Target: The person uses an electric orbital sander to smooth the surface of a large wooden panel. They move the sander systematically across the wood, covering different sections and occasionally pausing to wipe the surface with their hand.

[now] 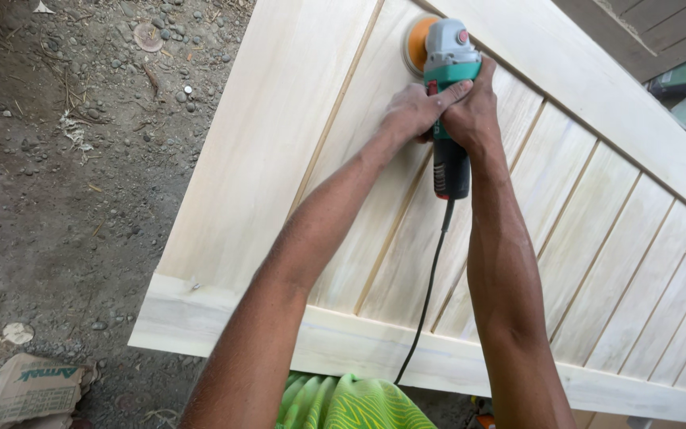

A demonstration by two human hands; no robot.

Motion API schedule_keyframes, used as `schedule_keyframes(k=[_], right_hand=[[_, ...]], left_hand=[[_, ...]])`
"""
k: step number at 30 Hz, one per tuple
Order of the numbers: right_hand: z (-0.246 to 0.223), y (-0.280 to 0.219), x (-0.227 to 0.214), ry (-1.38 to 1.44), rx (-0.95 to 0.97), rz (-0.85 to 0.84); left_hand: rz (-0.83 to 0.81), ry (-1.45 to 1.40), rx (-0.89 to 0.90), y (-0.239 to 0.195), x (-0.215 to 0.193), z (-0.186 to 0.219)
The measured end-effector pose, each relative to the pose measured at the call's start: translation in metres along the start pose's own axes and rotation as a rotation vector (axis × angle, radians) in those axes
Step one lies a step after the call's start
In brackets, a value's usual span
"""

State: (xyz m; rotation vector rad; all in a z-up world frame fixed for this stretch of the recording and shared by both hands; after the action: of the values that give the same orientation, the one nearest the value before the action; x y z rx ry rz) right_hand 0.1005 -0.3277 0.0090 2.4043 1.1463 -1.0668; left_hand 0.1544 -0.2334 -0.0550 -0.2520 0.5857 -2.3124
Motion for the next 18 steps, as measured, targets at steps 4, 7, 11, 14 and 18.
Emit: schedule_keyframes(k=[4, 7, 11, 14, 18], right_hand=[[0.014, -0.011, -0.021, -0.050, -0.015, 0.064], [0.030, -0.026, -0.034, -0.032, 0.077, 0.075], [0.025, -0.053, -0.036, -0.100, 0.056, 0.026], [0.004, -0.086, -0.011, -0.128, 0.031, -0.039], [-0.021, -0.093, 0.016, -0.131, 0.009, -0.130]], left_hand=[[-0.053, 0.040, -0.051, -0.002, 0.028, -0.003], [-0.087, 0.123, -0.080, -0.011, 0.042, -0.004], [-0.112, 0.098, -0.074, -0.032, 0.057, -0.027], [-0.088, 0.144, -0.048, -0.061, 0.032, -0.059], [-0.019, 0.031, -0.056, -0.082, -0.001, -0.070]])
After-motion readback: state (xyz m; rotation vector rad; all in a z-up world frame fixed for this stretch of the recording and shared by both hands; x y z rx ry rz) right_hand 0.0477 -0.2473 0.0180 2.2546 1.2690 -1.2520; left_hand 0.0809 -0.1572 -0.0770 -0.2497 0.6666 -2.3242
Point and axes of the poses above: each hand's wrist, its own y-axis towards the middle knuckle, its own x-axis out of the palm, z = x × y, the point moved 9 cm from there along y, towards the middle knuckle, and after that the axes turned 8 degrees about z, right-handed, at the moved point
